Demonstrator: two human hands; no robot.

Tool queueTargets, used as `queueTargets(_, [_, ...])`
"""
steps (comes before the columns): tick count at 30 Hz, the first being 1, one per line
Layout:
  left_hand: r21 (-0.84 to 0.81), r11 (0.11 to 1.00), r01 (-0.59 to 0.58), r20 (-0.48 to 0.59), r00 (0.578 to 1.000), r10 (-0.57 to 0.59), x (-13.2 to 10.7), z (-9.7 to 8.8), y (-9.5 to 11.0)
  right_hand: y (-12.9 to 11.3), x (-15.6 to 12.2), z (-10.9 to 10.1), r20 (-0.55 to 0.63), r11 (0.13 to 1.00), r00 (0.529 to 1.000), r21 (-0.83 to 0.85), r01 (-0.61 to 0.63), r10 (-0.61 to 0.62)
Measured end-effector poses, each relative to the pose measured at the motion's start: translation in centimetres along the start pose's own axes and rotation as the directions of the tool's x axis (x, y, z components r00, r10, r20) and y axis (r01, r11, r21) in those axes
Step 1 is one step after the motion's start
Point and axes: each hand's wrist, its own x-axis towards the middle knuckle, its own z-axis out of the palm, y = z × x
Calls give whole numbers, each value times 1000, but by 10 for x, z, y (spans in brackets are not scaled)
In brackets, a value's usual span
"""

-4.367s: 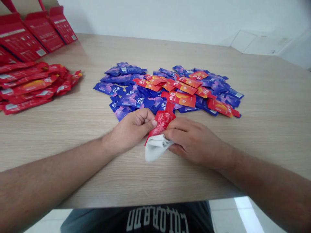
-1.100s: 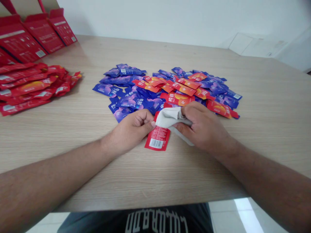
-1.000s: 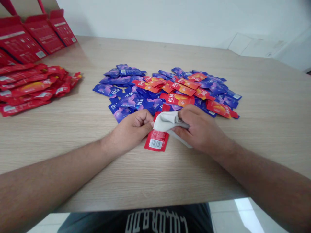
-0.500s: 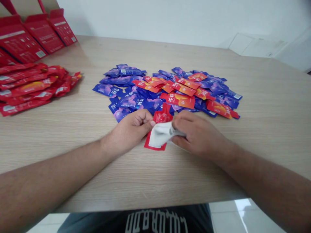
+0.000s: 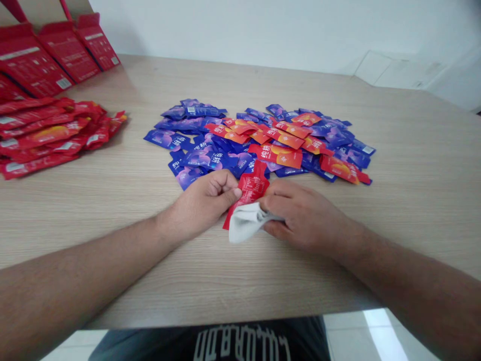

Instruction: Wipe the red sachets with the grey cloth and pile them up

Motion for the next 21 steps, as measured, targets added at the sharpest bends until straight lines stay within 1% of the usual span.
queueTargets(1, [1, 1000, -1, 2, 1000, 1, 0, 0, 0, -1, 0, 0, 11, 1000, 1000, -4, -1, 1])
queueTargets(2, [0, 1000, -2, 2, 1000, 2, 0, 0, 0, -1, -1, -1, -11, 1000, 1000, -16, -20, 20])
queueTargets(3, [-4, 1000, -2, 2, 1000, 2, 0, 0, -1, 1, 0, -1, -62, 998, 997, -34, -56, 53])
queueTargets(5, [-11, 1000, -5, 3, 1000, 5, 1, 0, -2, 8, 1, -2, -198, 987, 972, -68, -145, 129])
queueTargets(7, [-2, 1000, -9, 11, 1000, 9, 1, 0, -2, 14, 2, -3, -279, 976, 945, -82, -201, 172])
queueTargets(8, [3, 1000, -8, 13, 1000, 8, 1, 0, -2, 15, 2, -3, -278, 977, 946, -76, -197, 169])
queueTargets(9, [6, 1000, -6, 12, 1000, 6, 1, 0, -2, 14, 2, -3, -247, 983, 958, -66, -170, 149])
queueTargets(12, [3, 1000, -4, -5, 1000, 4, 0, 0, -1, 5, 1, -1, -71, 999, 997, -24, -42, 40])
queueTargets(13, [-2, 1000, -7, -6, 1000, 7, 0, 1, -1, 2, 0, -1, -21, 1000, 1000, -14, -12, 12])
queueTargets(14, [-6, 1000, -7, -5, 1000, 7, 1, 1, -1, 0, 0, -1, 4, 1000, 1000, -10, 2, -2])
queueTargets(15, [-9, 1000, -4, -2, 1000, 4, 1, 1, -2, -1, 0, -1, -1, 1000, 1000, -13, -2, 2])
queueTargets(17, [-7, 1000, 3, -1, 1000, -3, 1, 0, -2, 3, 0, -2, -89, 998, 995, -34, -56, 53])
queueTargets(19, [7, 1000, 2, -5, 1000, -2, 1, 0, -1, 10, 1, -3, -205, 989, 971, -59, -136, 122])
queueTargets(21, [27, 1000, 0, -6, 1000, 0, 1, 0, 0, 14, 2, -3, -262, 981, 952, -71, -182, 158])
